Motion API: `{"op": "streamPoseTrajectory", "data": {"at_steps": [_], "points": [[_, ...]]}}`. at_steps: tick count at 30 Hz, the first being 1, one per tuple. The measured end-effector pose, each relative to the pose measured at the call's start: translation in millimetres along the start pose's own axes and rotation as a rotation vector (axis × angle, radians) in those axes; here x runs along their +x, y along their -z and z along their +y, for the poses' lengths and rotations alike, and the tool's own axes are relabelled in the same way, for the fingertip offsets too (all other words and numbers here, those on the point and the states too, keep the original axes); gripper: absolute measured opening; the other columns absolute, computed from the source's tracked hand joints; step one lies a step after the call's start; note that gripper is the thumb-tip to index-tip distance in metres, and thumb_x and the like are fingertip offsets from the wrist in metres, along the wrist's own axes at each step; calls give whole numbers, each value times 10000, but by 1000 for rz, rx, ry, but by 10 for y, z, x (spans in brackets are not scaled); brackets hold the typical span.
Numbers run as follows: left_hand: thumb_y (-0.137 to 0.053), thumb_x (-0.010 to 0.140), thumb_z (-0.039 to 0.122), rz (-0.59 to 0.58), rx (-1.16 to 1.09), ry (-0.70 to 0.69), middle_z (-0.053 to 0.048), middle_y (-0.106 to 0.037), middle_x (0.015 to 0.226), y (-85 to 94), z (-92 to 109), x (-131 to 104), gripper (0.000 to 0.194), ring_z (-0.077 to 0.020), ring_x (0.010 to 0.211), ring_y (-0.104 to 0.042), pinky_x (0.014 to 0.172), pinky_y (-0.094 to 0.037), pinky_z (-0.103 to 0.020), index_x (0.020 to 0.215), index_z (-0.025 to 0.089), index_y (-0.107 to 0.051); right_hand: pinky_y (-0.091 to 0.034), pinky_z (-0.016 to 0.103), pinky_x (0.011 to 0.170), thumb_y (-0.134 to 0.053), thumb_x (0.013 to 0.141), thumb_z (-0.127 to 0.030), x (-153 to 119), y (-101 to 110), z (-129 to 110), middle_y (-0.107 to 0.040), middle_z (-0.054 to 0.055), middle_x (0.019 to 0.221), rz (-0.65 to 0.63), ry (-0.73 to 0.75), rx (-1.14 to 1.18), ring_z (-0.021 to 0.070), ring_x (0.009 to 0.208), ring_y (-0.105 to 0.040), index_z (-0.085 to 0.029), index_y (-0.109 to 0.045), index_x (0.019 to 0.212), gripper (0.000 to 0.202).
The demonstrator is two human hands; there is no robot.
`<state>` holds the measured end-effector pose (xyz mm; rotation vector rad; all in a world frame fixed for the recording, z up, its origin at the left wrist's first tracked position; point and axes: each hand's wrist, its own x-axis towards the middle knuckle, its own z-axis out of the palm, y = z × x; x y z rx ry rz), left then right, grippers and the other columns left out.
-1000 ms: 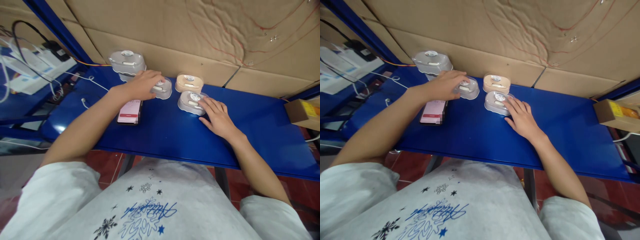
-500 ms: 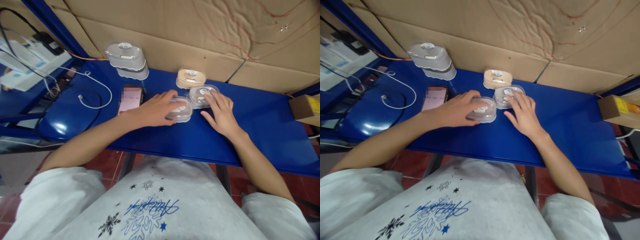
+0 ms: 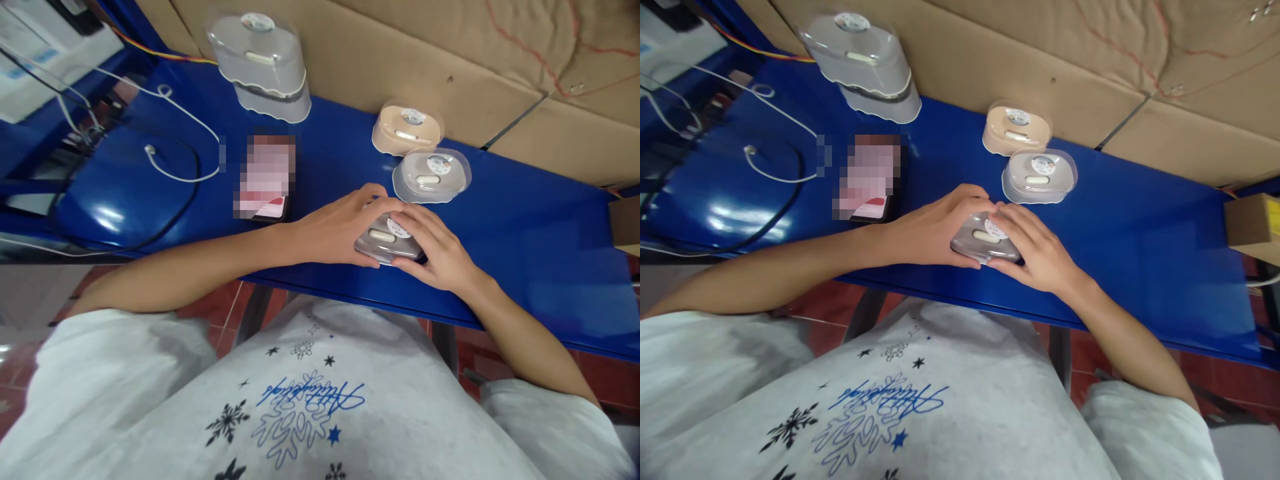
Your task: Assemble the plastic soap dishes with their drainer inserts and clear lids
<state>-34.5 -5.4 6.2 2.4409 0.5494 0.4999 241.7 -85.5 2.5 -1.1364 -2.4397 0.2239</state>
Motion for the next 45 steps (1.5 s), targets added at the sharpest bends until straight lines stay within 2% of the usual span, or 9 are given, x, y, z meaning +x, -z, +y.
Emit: {"op": "streamPoseTrajectory", "data": {"at_steps": [8,13,18,23,28,33,38,41,45], "points": [[-984,804,450,15,-17,16,-181,-152,1873,22,-5,-38,1241,-454,1692,-353,1208,-558,-628,1754,394,-188,-551,561,1264,-576,1104,-620,29,2,35,-695,127,1609,83,-102,187,354,1499,-665,-273,-611,1612,616],[-986,778,478,7,-68,89,-192,-303,1824,40,-26,-50,1324,-435,1643,-438,1266,-495,-614,1777,377,-123,-657,494,1077,-551,1098,-672,36,74,172,-823,80,1404,239,-330,271,324,1252,-805,-293,-727,1450,546],[-917,823,478,-157,105,196,-145,-552,1640,262,187,-183,1167,-409,1402,-656,1109,-564,-542,1748,392,-210,-632,494,1118,-591,1081,-659,32,68,201,-798,101,1448,213,-320,190,329,1296,-784,-278,-706,1468,555],[-893,840,474,-483,192,71,-123,-655,1472,448,401,-277,844,-355,1234,-687,973,-545,-411,1582,304,-527,-472,599,1299,-621,1077,-619,99,-43,110,-630,148,1668,59,-219,79,369,1561,-589,-290,-606,1572,595],[-905,850,475,-479,161,4,-119,-654,1462,396,410,-268,791,-326,1219,-665,1049,-503,-399,1549,290,-583,-376,724,1285,-651,1071,-589,149,-196,76,-380,154,1822,15,-239,-142,469,1660,-396,-362,-573,1620,600],[-916,845,523,-480,179,-17,-127,-648,1472,374,381,-255,822,-331,1216,-670,1060,-514,-413,1559,293,-580,-528,618,1189,-673,1041,-644,132,-141,126,-687,140,1433,51,-194,-15,387,1373,-652,-325,-615,1556,609],[-935,830,523,-475,171,8,-156,-599,1593,361,387,-262,865,-374,1322,-665,1125,-518,-469,1579,296,-566,-427,597,1325,-409,1171,-467,160,21,121,-657,94,1636,28,-146,-41,339,1581,-563,-322,-606,1576,473],[-931,830,538,-473,153,40,-167,-469,1759,348,373,-266,885,-412,1482,-592,1209,-478,-509,1596,312,-549,-290,689,1376,-432,1165,-491,171,75,164,-583,95,1727,41,-210,-191,389,1666,-462,-312,-519,1672,545],[-917,835,596,-488,158,76,-186,-226,1894,371,332,-252,920,-466,1585,-508,1260,-432,-568,1622,319,-528,-308,730,1346,-457,1150,-520,146,119,241,-608,125,1700,91,-303,-257,427,1625,-509,-299,-492,1697,591]]}}
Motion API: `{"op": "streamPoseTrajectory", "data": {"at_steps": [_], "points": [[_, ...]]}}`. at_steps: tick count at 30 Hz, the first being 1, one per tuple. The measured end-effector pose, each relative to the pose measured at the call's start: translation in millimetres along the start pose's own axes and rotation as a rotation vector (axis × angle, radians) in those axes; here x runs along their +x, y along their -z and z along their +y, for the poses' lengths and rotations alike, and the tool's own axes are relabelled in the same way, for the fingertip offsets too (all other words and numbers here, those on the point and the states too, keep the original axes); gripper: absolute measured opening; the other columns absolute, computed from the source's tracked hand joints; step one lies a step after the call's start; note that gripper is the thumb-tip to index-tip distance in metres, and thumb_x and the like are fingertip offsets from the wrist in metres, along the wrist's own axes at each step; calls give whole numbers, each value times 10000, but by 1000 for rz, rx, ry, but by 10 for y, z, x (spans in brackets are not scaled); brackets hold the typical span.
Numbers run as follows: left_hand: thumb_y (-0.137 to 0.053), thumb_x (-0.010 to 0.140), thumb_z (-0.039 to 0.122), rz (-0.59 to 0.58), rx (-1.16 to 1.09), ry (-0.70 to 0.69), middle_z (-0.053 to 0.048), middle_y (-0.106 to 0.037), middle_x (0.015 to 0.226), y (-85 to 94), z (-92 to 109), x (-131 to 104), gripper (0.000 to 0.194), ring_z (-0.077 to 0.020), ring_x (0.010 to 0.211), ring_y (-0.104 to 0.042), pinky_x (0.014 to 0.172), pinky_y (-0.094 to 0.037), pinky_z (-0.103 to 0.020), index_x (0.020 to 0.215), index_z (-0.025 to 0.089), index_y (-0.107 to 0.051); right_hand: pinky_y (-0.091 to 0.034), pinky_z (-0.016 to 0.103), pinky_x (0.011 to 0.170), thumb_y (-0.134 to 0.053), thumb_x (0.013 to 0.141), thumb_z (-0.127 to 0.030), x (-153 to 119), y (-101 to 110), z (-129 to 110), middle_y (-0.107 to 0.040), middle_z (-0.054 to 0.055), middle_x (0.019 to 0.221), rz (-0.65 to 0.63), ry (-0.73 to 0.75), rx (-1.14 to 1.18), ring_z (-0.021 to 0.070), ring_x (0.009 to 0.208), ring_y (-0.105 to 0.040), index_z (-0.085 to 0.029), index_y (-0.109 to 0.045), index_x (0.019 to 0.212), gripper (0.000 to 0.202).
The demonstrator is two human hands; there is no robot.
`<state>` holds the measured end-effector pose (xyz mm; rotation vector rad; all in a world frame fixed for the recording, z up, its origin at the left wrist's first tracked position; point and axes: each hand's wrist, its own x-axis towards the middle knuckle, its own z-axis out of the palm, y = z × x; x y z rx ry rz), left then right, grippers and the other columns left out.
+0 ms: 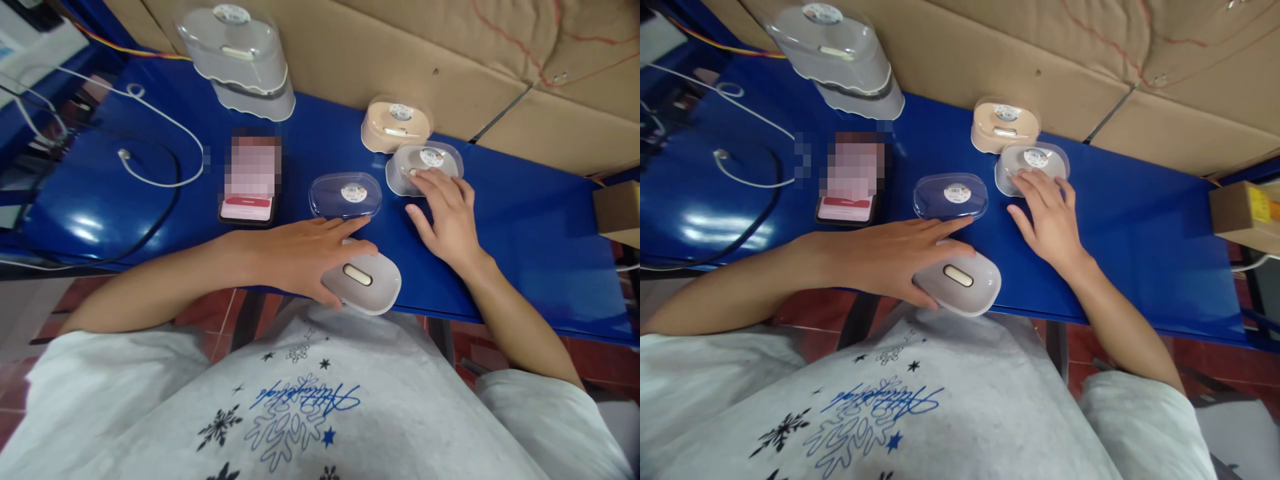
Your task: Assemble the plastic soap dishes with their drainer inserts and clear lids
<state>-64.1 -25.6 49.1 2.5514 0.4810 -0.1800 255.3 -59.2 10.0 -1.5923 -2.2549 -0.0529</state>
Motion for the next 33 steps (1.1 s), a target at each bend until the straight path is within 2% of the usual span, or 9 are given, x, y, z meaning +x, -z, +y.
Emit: {"op": "streamPoseTrajectory", "data": {"at_steps": [5,10,12,15,20,24,27,30,33], "points": [[-931,840,535,31,-10,19,-201,-178,1903,33,-45,10,931,-498,1605,-481,1266,-431,-603,1640,293,-521,-303,737,1347,-413,1156,-374,-17,25,-12,-573,99,1735,12,38,-30,405,1664,-464,-341,-431,1737,582],[-980,799,488,49,15,-89,-171,-470,1758,-4,3,52,852,-435,1444,-618,1226,-482,-542,1542,271,-624,-296,688,1366,-359,1115,-136,-41,-111,-158,-457,39,1819,-234,298,15,317,1700,-420,-403,-252,1800,743],[-948,836,537,25,40,-118,-153,-585,1636,-14,36,71,783,-396,1385,-638,1194,-497,-509,1507,271,-645,-268,706,1368,-374,1131,-183,-41,-172,-188,-421,74,1837,-256,266,-8,342,1710,-396,-358,-251,1807,710],[-885,906,563,3,94,-95,-157,-625,1565,-20,64,99,769,-371,1363,-636,1166,-501,-481,1548,246,-603,-145,815,1349,-413,1166,-412,-19,-206,-148,-285,134,1887,-195,125,-81,445,1741,-283,-307,-236,1817,682],[-828,941,613,133,164,66,-183,-608,1596,-48,6,154,870,-393,1416,-620,1194,-477,-495,1648,227,-501,-30,882,1317,-418,1144,-635,28,-140,42,-262,159,1892,-137,22,-118,502,1744,-232,-314,-189,1826,788],[-802,952,636,226,184,149,-230,-589,1592,-66,-99,186,921,-421,1467,-587,1221,-468,-534,1659,162,-450,-103,857,1327,-345,1165,-624,1,-23,74,-355,168,1859,-82,-14,-66,484,1732,-284,-301,-277,1807,721],[-844,918,614,280,169,133,-241,-586,1582,-78,-170,188,966,-427,1452,-594,1216,-477,-549,1663,159,-430,-257,755,1351,-329,1160,-667,-67,60,-18,-444,136,1821,-111,167,122,429,1704,-380,-322,-302,1797,725],[-900,883,498,294,142,79,-244,-597,1554,-99,-213,183,1000,-426,1422,-614,1189,-503,-542,1682,159,-404,-423,674,1309,-554,1064,-761,-146,49,-136,-511,154,1775,-184,373,273,424,1657,-464,-298,-346,1782,879],[-913,872,423,300,96,35,-239,-619,1510,-124,-233,186,990,-415,1379,-640,1161,-526,-528,1677,142,-410,-513,643,1260,-731,1044,-586,-190,-35,-193,-680,121,1620,-134,434,274,411,1615,-523,-308,-562,1658,694]]}}
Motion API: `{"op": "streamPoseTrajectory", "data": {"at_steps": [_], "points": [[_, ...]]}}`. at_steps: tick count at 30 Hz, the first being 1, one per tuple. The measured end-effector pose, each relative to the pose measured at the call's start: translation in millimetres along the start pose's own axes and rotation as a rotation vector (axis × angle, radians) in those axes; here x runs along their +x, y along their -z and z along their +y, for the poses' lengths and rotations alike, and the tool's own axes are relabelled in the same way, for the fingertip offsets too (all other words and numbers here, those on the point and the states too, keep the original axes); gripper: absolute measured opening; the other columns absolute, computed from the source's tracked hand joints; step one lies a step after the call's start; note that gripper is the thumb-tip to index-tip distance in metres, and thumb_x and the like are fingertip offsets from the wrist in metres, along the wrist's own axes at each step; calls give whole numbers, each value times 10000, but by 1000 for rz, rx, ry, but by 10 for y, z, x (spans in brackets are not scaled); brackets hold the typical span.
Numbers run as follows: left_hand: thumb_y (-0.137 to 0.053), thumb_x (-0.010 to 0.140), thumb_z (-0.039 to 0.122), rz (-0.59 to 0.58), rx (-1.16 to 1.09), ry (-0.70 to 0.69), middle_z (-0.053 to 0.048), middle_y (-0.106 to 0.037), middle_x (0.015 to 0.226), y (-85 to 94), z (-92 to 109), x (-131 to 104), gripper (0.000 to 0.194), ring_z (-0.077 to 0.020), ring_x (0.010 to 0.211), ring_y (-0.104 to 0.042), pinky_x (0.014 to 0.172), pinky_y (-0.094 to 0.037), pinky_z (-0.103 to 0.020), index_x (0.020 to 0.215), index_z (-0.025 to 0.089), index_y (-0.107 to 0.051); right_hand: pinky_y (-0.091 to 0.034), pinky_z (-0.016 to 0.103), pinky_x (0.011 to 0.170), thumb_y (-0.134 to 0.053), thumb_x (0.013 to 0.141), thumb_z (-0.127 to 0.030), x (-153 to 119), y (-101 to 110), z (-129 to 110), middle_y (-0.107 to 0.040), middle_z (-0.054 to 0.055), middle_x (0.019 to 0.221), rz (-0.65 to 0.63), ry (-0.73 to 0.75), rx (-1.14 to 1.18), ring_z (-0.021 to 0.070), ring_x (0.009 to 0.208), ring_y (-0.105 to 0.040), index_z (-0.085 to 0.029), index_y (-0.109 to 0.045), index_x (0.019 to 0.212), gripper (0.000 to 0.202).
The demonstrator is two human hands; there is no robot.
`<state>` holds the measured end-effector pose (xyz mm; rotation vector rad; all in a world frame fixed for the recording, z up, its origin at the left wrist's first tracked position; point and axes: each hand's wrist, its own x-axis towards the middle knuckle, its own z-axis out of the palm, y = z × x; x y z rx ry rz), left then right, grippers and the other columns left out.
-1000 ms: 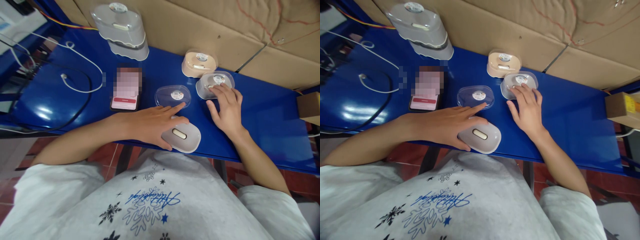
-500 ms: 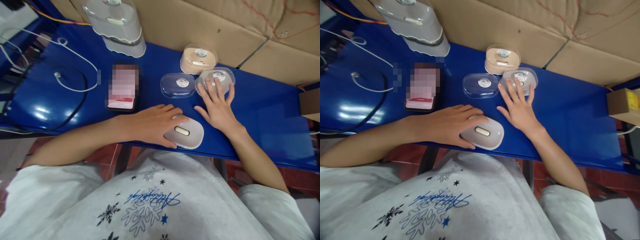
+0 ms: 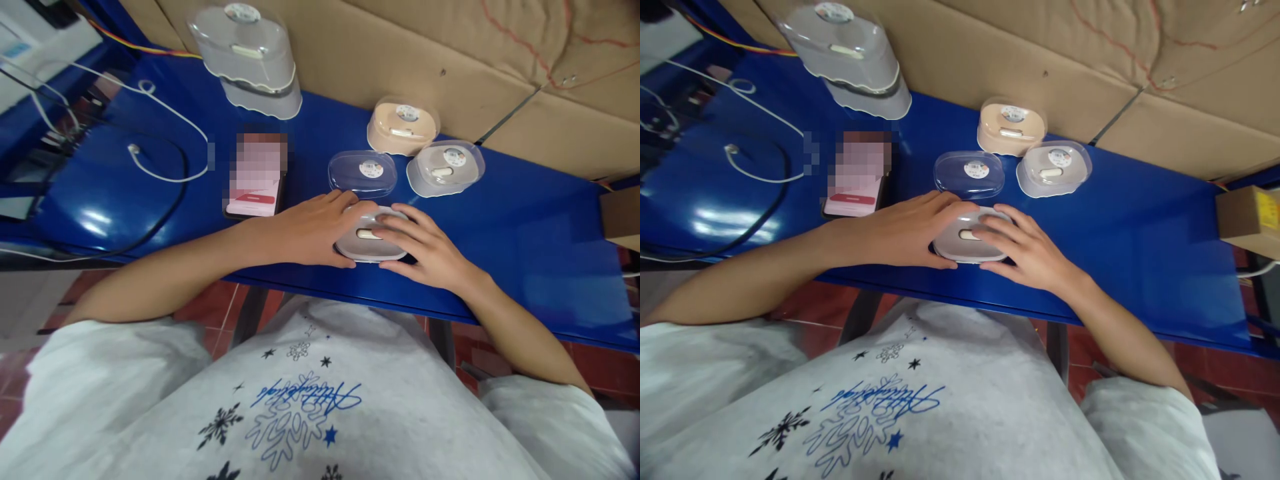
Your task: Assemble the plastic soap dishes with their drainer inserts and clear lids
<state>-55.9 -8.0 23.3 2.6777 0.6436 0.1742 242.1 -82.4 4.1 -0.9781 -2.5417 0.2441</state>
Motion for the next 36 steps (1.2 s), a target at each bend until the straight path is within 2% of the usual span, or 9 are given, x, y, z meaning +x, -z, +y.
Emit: {"op": "streamPoseTrajectory", "data": {"at_steps": [3,10,15,19,22,24,26,31,36], "points": [[-913,864,406,65,-63,-17,-226,-630,1529,-34,-15,6,979,-396,1372,-656,1155,-532,-518,1667,159,-410,-578,596,1195,-773,1046,-456,-4,-43,16,-781,87,1475,57,51,-33,390,1562,-588,-295,-707,1498,485],[-933,837,369,90,-112,-3,-221,-598,1593,-115,-15,6,1102,-401,1415,-651,1153,-545,-541,1735,220,-313,-584,444,973,-697,1109,-402,20,29,-46,-856,79,1323,175,93,-107,287,1251,-802,-246,-750,1373,311],[-976,840,441,151,-2,-80,-261,-390,1778,-75,55,0,1253,-474,1617,-454,1262,-434,-656,1805,281,-193,-563,445,944,-624,1140,-427,30,48,-46,-873,81,1185,260,43,-23,279,1137,-823,-239,-781,1241,265],[-754,1021,628,137,-46,-164,-221,-509,1709,-9,55,7,881,-405,1566,-523,1275,-443,-586,1733,258,-390,-600,463,998,-588,1150,-426,27,-3,29,-853,65,1194,293,30,86,278,1155,-806,-286,-765,1309,276],[-599,1122,543,172,-40,-171,-189,-632,1579,15,3,24,535,-343,1422,-638,1208,-501,-511,1556,231,-602,-583,537,1114,-560,1148,-501,22,-54,89,-766,99,1431,308,0,55,323,1343,-730,-328,-680,1488,400],[-573,1126,486,228,-19,-148,-168,-684,1502,29,-37,40,436,-327,1345,-675,1150,-526,-492,1463,225,-668,-554,582,1150,-528,1134,-610,13,-67,96,-666,129,1571,330,-31,-13,365,1447,-655,-330,-585,1599,546],[-555,1121,472,268,1,-109,-151,-726,1420,46,-72,58,412,-323,1291,-696,1112,-535,-483,1407,214,-699,-547,588,1123,-537,1107,-678,-2,-57,60,-670,132,1536,358,-30,-69,376,1413,-661,-331,-552,1618,617],[-553,1092,442,274,80,-18,-157,-764,1343,46,-133,101,409,-353,1245,-713,1104,-530,-525,1356,185,-731,-537,469,936,-721,1069,-514,-12,-16,-165,-813,32,1044,138,147,-78,258,979,-748,-304,-738,1302,314],[-551,1079,398,267,118,1,-170,-758,1388,12,-163,118,403,-379,1311,-692,1139,-507,-563,1366,179,-730,-534,409,883,-711,1089,-404,38,-50,-318,-837,35,1014,-17,263,-148,223,948,-734,-247,-804,1187,208]]}}
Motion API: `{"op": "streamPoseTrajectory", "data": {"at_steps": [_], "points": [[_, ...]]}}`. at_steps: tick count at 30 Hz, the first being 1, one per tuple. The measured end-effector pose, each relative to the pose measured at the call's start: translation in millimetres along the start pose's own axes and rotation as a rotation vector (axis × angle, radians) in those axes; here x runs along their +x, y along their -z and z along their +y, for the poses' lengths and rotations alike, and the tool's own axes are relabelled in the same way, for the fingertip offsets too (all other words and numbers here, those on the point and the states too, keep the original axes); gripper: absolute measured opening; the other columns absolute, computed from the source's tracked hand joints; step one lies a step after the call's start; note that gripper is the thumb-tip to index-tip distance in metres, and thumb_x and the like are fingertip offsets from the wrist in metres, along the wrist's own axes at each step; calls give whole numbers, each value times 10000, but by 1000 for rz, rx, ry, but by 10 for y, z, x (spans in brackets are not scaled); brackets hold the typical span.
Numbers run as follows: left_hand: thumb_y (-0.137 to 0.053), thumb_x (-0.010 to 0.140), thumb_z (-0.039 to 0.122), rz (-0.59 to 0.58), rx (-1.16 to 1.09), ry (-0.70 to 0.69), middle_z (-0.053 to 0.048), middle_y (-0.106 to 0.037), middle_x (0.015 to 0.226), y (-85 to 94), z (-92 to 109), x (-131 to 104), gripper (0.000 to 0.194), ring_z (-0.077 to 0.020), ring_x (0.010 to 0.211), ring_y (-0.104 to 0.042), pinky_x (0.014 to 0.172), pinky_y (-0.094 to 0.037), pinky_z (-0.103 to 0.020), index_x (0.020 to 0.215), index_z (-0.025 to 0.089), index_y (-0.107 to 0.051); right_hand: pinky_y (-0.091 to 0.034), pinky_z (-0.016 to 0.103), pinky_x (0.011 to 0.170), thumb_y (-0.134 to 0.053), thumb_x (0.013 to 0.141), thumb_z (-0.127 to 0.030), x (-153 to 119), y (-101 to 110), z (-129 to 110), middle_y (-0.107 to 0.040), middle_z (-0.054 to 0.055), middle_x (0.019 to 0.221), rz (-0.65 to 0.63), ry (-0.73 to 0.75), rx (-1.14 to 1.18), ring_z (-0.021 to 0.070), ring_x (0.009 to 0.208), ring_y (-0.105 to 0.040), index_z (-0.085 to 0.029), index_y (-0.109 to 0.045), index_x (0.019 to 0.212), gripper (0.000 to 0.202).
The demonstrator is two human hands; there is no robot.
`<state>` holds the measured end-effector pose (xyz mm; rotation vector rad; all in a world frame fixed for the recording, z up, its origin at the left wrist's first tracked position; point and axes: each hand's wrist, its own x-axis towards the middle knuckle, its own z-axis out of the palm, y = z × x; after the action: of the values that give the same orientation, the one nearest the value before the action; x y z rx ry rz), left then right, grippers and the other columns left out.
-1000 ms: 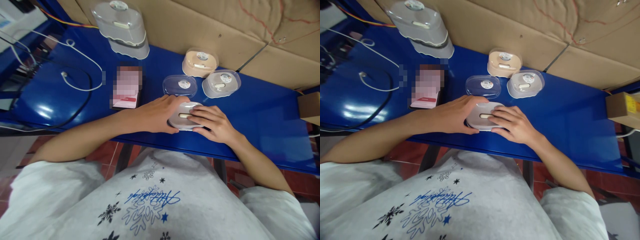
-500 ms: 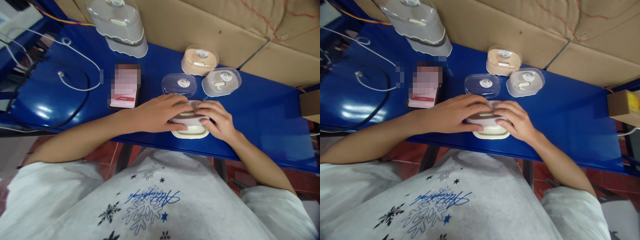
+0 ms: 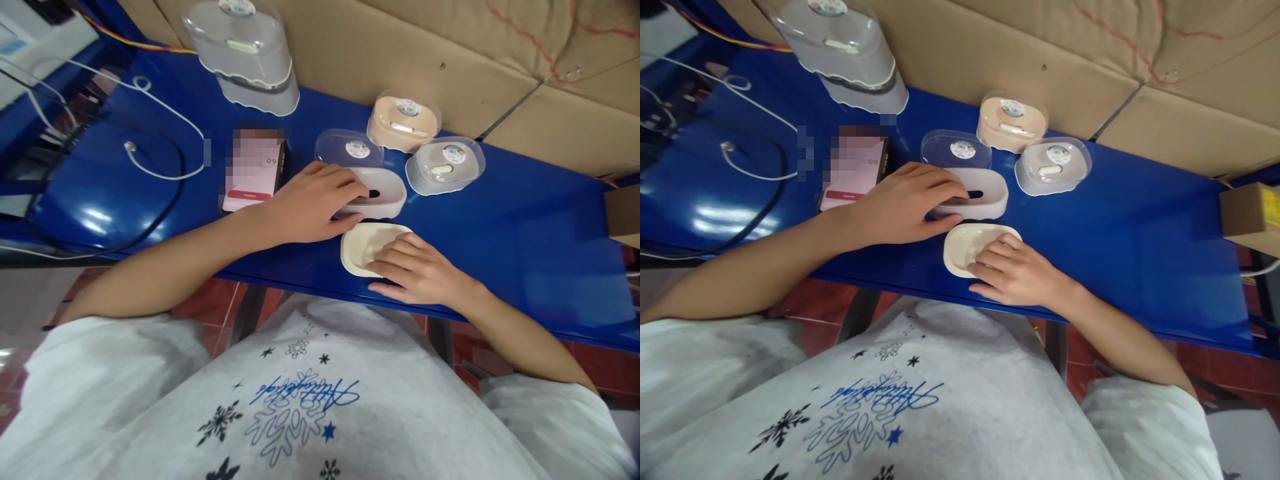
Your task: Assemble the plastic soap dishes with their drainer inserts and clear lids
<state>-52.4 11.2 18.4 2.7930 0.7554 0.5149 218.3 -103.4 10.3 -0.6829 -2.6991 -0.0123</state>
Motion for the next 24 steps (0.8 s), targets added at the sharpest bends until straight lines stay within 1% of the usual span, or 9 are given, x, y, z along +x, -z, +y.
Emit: {"op": "streamPoseTrajectory", "data": {"at_steps": [3,6,10,12,14,17,19,21,24], "points": [[-568,1062,375,-6,39,13,-178,-758,1376,-14,-16,0,388,-392,1319,-685,1136,-501,-577,1353,179,-735,-531,381,821,-686,1101,-318,24,3,-38,-826,22,937,10,25,-30,203,871,-717,-229,-818,1127,162],[-581,1057,394,-2,83,2,-170,-758,1364,-40,-37,9,369,-390,1298,-689,1169,-472,-604,1321,193,-743,-527,379,802,-710,1088,-296,36,19,-69,-813,31,906,34,39,-4,202,855,-709,-198,-827,1088,153],[-524,1097,401,71,50,-4,-148,-781,1284,-43,-32,32,330,-370,1250,-710,1200,-446,-641,1230,213,-759,-533,377,861,-725,1087,-325,32,23,-52,-833,35,979,46,25,24,200,911,-725,-221,-822,1178,169],[-443,1134,395,113,27,24,-122,-795,1125,-6,-6,29,361,-332,1133,-749,1102,-521,-579,1152,219,-757,-545,385,895,-729,1086,-338,6,14,-9,-846,34,1020,70,-6,78,205,952,-743,-238,-797,1264,215],[-379,1160,435,162,15,74,-81,-764,926,53,30,4,421,-287,947,-763,937,-571,-489,1127,226,-742,-553,387,892,-674,1108,-278,-36,-1,53,-850,21,1029,122,-76,126,205,968,-759,-274,-755,1352,257],[-328,1168,546,200,-5,102,-34,-676,738,151,78,-57,504,-245,746,-715,743,-532,-402,1106,248,-729,-561,406,907,-520,1131,-163,-102,-33,171,-848,28,1113,245,-204,124,219,1043,-782,-333,-699,1414,376],[-261,1172,597,196,-14,41,-30,-630,673,191,95,-85,601,-227,659,-665,663,-474,-385,985,251,-716,-559,453,1000,-471,1134,-164,-124,-57,257,-833,54,1272,295,-285,93,255,1202,-770,-345,-675,1443,412],[-227,1175,628,173,-16,-86,-35,-618,656,190,109,-87,668,-210,607,-619,616,-416,-386,864,247,-679,-522,502,1111,-459,1142,-190,-122,-82,335,-781,75,1456,276,-363,64,292,1380,-708,-343,-635,1512,438],[-382,1125,753,105,6,-334,-50,-693,751,99,163,-64,658,-213,658,-635,637,-429,-392,854,239,-691,-455,534,1196,-439,1162,-243,-92,-114,419,-701,88,1605,172,-419,65,319,1515,-619,-325,-552,1628,486]]}}
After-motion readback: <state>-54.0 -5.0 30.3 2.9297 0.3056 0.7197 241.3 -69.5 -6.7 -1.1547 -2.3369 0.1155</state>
